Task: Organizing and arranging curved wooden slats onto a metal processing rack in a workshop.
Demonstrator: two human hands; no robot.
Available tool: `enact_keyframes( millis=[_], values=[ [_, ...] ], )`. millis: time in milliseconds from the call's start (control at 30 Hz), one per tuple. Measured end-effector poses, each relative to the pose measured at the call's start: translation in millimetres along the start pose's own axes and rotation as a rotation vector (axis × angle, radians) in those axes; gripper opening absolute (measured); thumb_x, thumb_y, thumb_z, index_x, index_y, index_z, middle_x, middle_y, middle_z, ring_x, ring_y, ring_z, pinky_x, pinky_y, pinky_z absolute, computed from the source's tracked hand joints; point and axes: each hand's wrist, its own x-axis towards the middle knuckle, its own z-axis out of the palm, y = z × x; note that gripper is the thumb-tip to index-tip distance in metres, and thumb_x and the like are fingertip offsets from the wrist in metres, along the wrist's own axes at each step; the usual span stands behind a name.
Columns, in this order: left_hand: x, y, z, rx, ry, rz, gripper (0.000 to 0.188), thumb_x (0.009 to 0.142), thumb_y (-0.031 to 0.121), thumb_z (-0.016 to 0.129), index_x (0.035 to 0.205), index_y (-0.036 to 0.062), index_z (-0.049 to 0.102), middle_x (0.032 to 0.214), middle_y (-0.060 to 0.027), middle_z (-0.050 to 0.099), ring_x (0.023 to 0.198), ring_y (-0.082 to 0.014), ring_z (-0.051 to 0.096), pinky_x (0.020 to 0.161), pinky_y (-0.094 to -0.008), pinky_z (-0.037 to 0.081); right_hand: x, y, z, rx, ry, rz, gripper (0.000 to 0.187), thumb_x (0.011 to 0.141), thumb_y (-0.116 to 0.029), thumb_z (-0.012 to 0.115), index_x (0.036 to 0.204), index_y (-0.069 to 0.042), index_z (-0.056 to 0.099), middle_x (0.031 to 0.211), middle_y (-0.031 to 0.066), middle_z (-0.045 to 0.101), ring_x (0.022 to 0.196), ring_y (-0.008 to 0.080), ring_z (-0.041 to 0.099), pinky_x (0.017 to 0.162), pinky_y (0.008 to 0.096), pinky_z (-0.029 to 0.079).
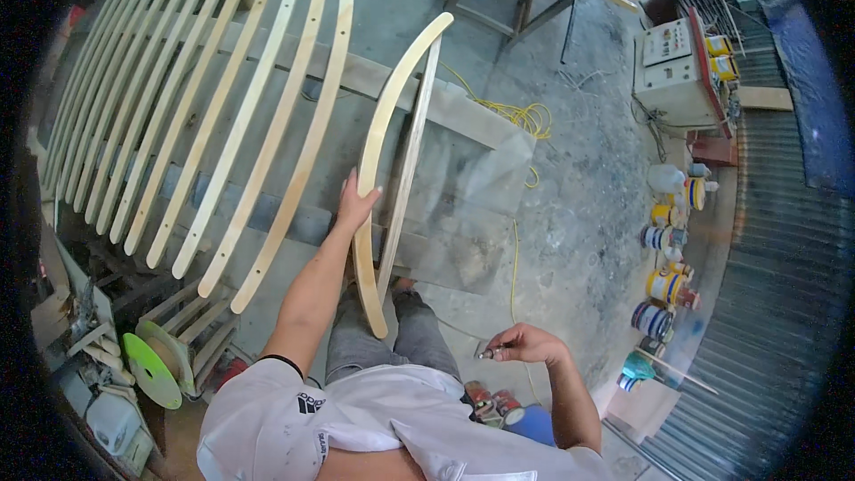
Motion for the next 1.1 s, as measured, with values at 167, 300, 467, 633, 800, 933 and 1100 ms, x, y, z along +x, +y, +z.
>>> enact_keyframes(
  millis=[167,300,467,633,800,933,1100],
  values=[
    [37,-68,26,-0.757,-0.232,-0.412,0.077,0.087,0.041,0.068,0.146,0.0023,0.039,0.135,-0.0184,0.054,0.127,-0.0283,0.050,0.106,-0.0385,0.041,-11,-5,-15,-0.058,0.045,-0.031,0.024,0.088,-0.011,0.074,0.109,-0.001,0.071,0.105,0.0067,0.072,0.095,0.0124,0.061,0.087,0.0297,0.049],
    [19,-12,-6,-0.806,-0.506,-0.342,0.050,0.099,0.031,0.056,0.140,0.0032,0.050,0.120,-0.0074,0.065,0.112,-0.0185,0.060,0.097,-0.0311,0.046,-28,29,-15,0.027,0.125,0.023,0.023,0.086,-0.009,0.074,0.107,0.000,0.072,0.103,0.0058,0.072,0.097,0.0119,0.061,0.089,0.0291,0.048],
    [-8,16,-9,-0.342,-0.037,0.058,0.046,0.096,0.024,0.060,0.139,0.0074,0.053,0.108,-0.0071,0.064,0.100,-0.0231,0.060,0.091,-0.0342,0.047,-30,63,-31,0.111,0.125,0.024,0.024,0.086,-0.007,0.074,0.109,0.000,0.071,0.103,0.0049,0.072,0.098,0.0120,0.061,0.090,0.0290,0.048],
    [-37,24,-13,0.477,0.331,0.113,0.051,0.088,0.021,0.065,0.138,0.0159,0.054,0.103,-0.0108,0.054,0.103,-0.0316,0.054,0.087,-0.0459,0.046,-38,83,-49,0.148,0.144,0.014,0.025,0.085,-0.008,0.075,0.108,0.000,0.071,0.103,0.0043,0.072,0.098,0.0118,0.062,0.089,0.0283,0.049],
    [-36,-9,-6,0.610,0.498,0.119,0.053,0.086,0.024,0.068,0.137,0.0219,0.054,0.106,-0.0076,0.055,0.103,-0.0308,0.053,0.086,-0.0484,0.045,-53,93,-64,0.119,0.161,0.007,0.024,0.085,-0.008,0.076,0.107,0.001,0.072,0.103,0.0045,0.072,0.097,0.0116,0.062,0.089,0.0281,0.049],
    [-39,-4,-2,0.645,0.541,0.050,0.054,0.084,0.024,0.070,0.136,0.0267,0.056,0.108,-0.0066,0.056,0.104,-0.0313,0.052,0.090,-0.0497,0.042,-67,97,-74,0.122,0.189,-0.028,0.023,0.087,-0.009,0.074,0.107,0.001,0.071,0.099,0.0022,0.070,0.090,0.0095,0.059,0.082,0.0263,0.049],
    [-43,-22,-17,0.698,0.610,0.080,0.052,0.083,0.027,0.071,0.133,0.0298,0.058,0.106,-0.0041,0.056,0.101,-0.0293,0.053,0.086,-0.0473,0.044,-72,103,-79,0.099,0.192,-0.019,0.021,0.087,-0.008,0.074,0.106,0.001,0.071,0.100,0.0034,0.070,0.091,0.0094,0.060,0.082,0.0260,0.049]
  ],
)
